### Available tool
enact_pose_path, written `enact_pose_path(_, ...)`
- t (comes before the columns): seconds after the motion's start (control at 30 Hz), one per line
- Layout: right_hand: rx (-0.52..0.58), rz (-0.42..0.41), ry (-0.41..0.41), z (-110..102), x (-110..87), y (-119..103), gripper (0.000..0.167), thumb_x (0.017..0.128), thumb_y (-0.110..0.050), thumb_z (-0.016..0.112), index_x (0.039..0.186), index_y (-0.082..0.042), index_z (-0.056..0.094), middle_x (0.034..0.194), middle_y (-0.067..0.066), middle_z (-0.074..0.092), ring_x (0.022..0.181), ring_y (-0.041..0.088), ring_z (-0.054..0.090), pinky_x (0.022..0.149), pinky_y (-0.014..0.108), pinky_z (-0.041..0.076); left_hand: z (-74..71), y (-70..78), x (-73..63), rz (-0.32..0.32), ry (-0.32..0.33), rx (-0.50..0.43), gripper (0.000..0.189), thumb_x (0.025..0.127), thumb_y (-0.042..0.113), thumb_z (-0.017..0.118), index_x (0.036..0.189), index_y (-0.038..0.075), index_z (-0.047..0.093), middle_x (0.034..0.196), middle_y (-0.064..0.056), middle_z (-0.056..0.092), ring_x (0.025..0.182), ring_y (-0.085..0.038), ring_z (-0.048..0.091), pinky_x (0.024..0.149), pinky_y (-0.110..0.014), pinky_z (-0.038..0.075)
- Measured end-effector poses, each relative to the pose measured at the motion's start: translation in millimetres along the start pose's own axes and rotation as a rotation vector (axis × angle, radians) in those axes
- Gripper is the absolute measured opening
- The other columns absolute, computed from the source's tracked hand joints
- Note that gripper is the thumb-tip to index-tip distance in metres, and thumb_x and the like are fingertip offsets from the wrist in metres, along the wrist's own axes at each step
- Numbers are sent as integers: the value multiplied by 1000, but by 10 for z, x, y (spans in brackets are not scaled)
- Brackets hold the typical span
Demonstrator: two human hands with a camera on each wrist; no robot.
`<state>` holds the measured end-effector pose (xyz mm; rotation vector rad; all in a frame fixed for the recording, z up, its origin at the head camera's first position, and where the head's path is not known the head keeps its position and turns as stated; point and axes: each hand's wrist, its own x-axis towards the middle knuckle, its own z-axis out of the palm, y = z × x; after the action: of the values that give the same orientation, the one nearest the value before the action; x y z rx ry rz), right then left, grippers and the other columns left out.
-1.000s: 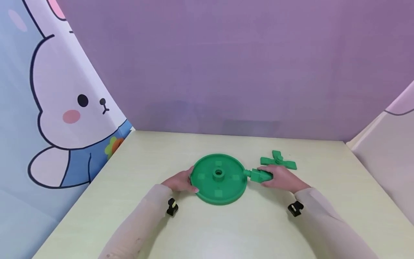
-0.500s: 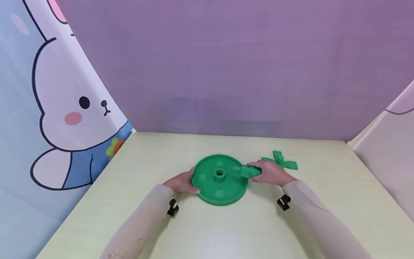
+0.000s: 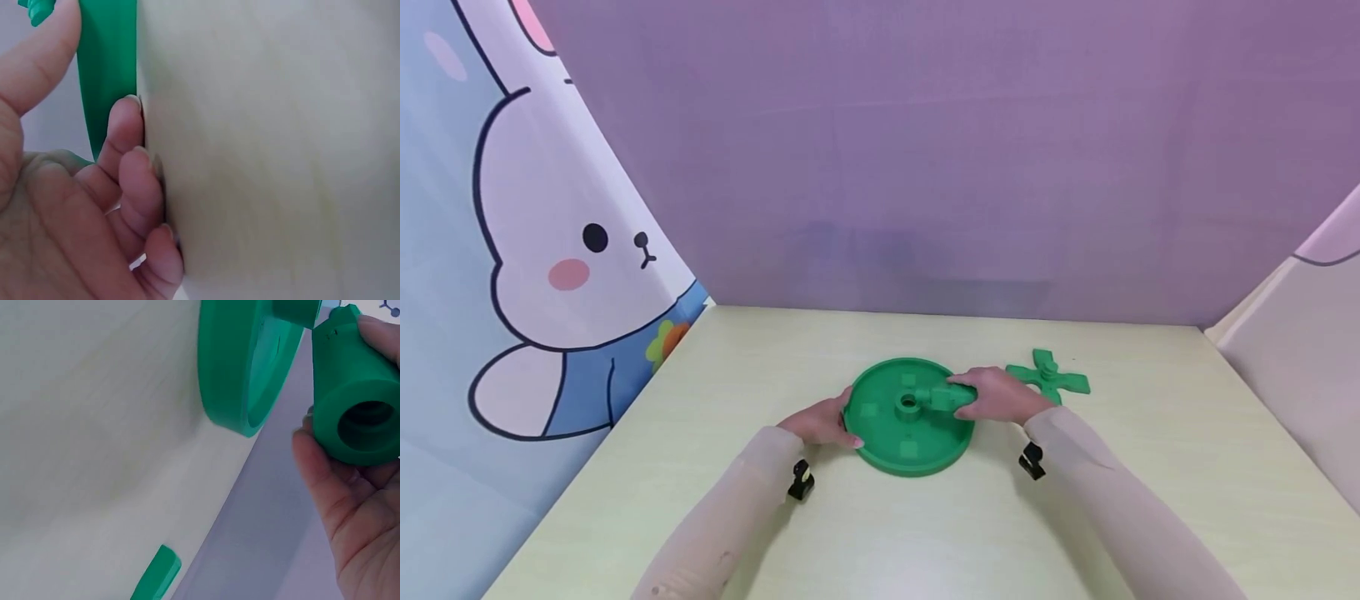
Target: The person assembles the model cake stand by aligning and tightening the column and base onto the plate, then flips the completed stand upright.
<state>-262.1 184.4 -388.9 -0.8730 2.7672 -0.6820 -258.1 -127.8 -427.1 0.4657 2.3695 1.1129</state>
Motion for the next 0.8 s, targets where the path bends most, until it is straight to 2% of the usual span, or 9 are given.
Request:
enact_pose_path(0.3,-5,-13,-49,-36,145,-102,56,80,-19,72,130,2,57,105,8,63,78,15,49,68,30,43,-6,5,-13,14,-5,-8,102,80,8,78,153,1,7,150,-24,30,139,-39,23,112,-53,19)
enact_pose_path(0.67,-51,-5,-96,-127,250,-185,54,80,-16,73,129,2,58,118,15,62,92,20,57,74,32,47,7,3,-24,11,-16,-14,102,81,9,77,153,1,6,150,-25,29,139,-40,24,112,-52,19)
enact_pose_path(0.8,-40,-24,-94,-175,285,-230,51,80,-12,72,127,3,59,119,15,62,88,18,55,71,31,46,-3,19,-25,13,-20,-7,101,81,9,76,153,1,6,150,-24,30,139,-38,24,112,-51,20)
